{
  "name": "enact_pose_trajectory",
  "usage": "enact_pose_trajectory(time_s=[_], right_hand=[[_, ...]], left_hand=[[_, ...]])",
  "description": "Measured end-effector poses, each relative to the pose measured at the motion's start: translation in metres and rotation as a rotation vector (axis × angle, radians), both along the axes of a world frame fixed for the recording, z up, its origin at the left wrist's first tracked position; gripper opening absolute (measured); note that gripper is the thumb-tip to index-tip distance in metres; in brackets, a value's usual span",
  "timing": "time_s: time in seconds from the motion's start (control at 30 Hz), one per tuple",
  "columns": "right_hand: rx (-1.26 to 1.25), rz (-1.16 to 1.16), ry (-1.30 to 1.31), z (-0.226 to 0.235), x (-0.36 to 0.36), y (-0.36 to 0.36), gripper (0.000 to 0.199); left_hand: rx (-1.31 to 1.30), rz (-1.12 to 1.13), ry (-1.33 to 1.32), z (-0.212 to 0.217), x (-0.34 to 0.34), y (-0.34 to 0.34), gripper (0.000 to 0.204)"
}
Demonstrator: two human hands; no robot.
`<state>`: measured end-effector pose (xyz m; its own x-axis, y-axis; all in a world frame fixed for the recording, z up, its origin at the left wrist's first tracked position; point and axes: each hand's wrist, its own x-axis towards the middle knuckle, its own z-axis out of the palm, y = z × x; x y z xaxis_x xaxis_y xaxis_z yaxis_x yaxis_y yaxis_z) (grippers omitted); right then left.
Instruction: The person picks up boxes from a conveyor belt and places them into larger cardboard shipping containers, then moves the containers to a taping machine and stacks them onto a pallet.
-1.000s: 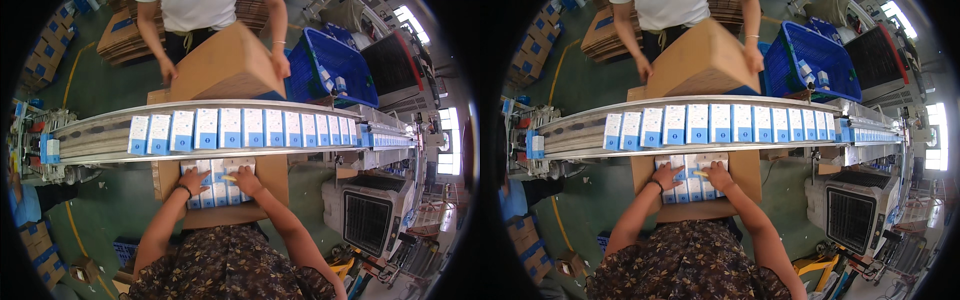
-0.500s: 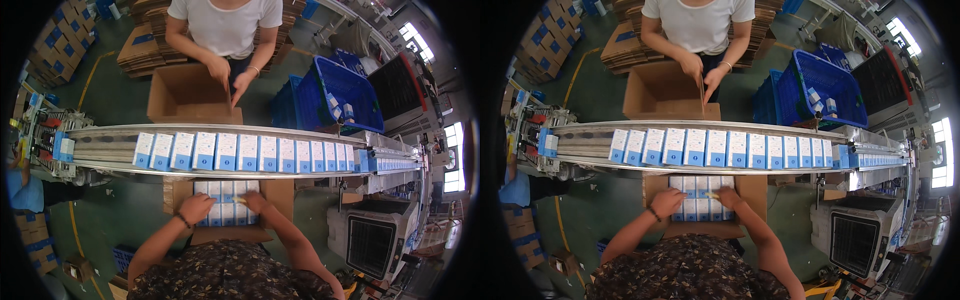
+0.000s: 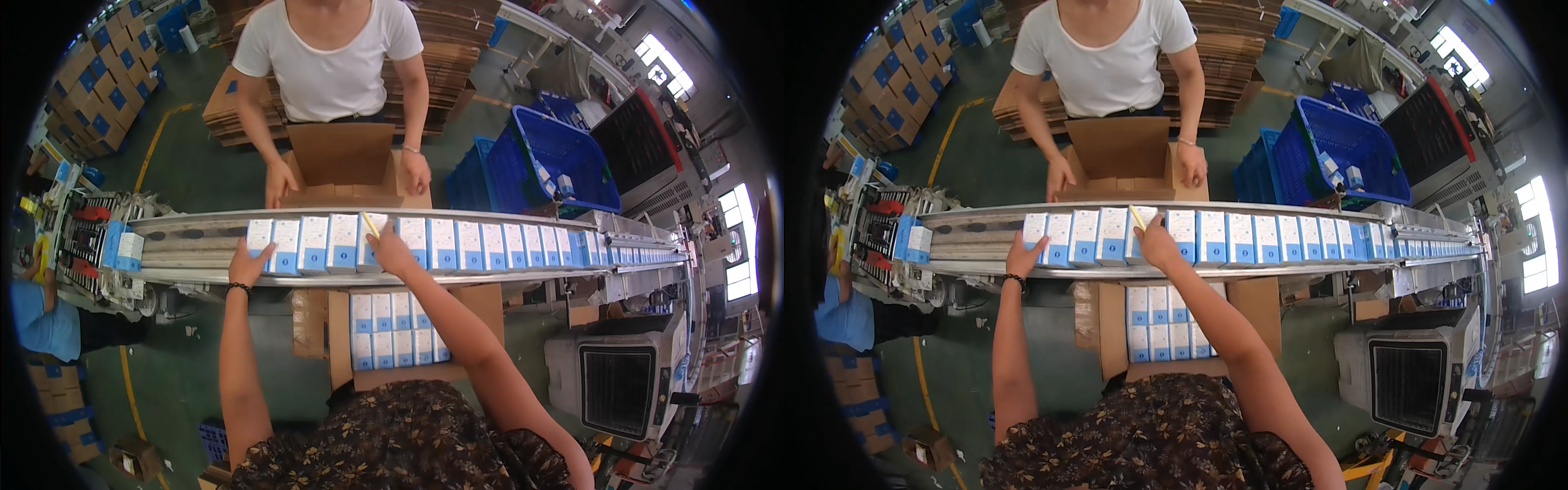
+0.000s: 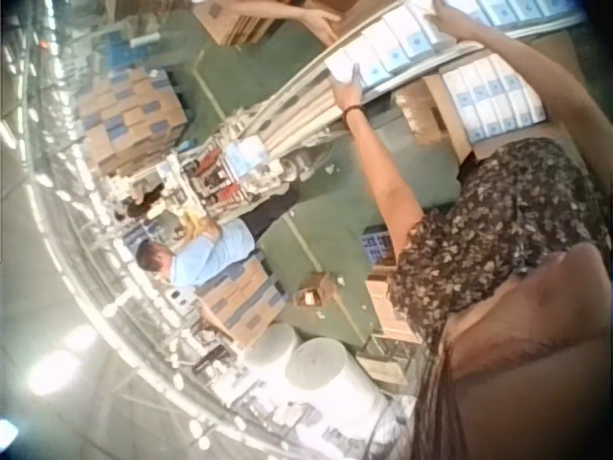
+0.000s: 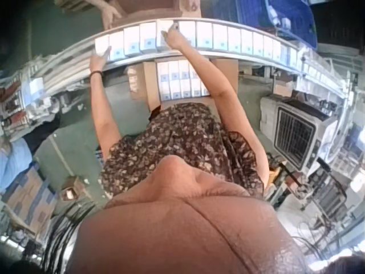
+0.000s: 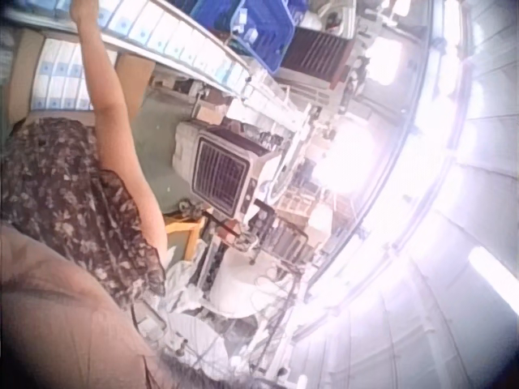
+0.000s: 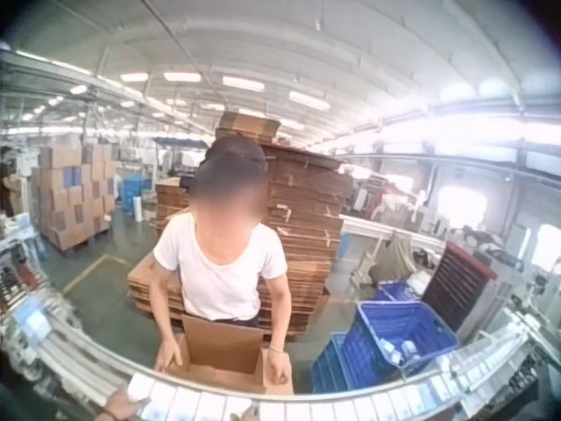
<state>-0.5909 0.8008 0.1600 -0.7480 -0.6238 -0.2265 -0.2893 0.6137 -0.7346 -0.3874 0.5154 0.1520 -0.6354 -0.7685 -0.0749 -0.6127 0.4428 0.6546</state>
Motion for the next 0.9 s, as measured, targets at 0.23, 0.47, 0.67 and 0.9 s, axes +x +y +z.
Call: enact_pose_trajectory(time_s=[0.23,0.47,0.67,0.9], right_hand=[[-0.329,-0.016,0.176,0.024,0.023,-0.013,0.061],[-0.474,-0.276,0.15,0.141,0.075,0.16,0.05],[-0.018,-0.305,0.072,-0.009,0.123,0.315,0.046],[0.06,-0.192,-0.008,0.01,0.058,0.332,0.032]], left_hand=[[0.054,0.074,0.281,0.032,0.038,-0.015,0.065],[-0.341,-0.163,0.265,0.231,0.061,0.167,0.081],[-0.257,-0.421,-0.084,0.109,0.082,0.311,0.09],[0.214,-1.07,-0.947,-0.051,0.043,0.32,0.047]])
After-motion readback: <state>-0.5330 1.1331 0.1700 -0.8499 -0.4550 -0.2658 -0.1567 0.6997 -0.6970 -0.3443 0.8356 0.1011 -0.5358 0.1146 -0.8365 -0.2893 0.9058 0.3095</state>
